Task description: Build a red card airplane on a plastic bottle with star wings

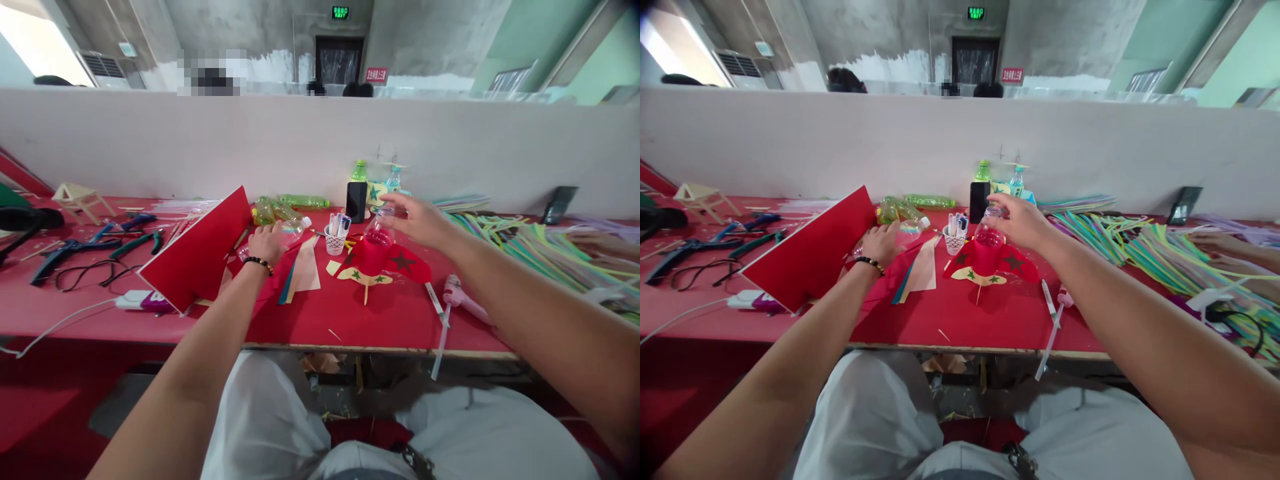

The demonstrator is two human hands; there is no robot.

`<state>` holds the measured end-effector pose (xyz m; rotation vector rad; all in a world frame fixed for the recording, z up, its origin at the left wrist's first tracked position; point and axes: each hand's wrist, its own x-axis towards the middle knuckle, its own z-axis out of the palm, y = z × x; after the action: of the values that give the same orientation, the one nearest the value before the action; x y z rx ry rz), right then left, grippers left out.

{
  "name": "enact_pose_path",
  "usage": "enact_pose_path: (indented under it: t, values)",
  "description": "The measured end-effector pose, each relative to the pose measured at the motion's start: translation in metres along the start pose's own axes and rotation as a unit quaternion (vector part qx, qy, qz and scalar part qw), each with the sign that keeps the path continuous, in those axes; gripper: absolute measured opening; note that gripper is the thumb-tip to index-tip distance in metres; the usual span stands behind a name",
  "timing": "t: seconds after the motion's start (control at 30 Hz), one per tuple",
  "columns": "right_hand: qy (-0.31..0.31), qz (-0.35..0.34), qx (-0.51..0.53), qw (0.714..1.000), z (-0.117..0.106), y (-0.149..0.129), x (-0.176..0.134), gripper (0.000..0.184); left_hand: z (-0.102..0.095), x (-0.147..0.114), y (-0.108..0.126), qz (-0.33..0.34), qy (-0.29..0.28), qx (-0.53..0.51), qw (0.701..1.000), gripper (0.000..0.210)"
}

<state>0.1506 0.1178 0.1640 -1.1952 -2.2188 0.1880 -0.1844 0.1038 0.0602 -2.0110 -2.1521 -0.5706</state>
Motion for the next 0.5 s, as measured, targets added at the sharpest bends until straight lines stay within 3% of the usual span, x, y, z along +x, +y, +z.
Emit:
enact_pose_path:
  t: [0.17, 0.3, 0.4, 0.5]
  values:
    - [-0.042, 0.073, 0.099, 0.991, -0.003, 0.007, 0.026, 0.015, 0.016, 0.008, -0.003, 0.001, -0.020, -0.047, 0.999, 0.066]
    - [-0.061, 0.160, 0.200, 0.965, -0.010, 0.024, 0.033, 0.019, 0.007, 0.002, -0.001, -0.015, -0.004, -0.122, 0.992, 0.065]
    - [-0.062, 0.201, 0.248, 0.946, -0.004, 0.042, 0.025, 0.020, -0.003, -0.023, 0.016, -0.019, -0.008, -0.209, 0.978, 0.038]
    - [-0.062, 0.240, 0.303, 0.920, 0.012, 0.060, 0.006, 0.014, -0.003, -0.062, 0.047, 0.002, -0.067, -0.319, 0.945, 0.035]
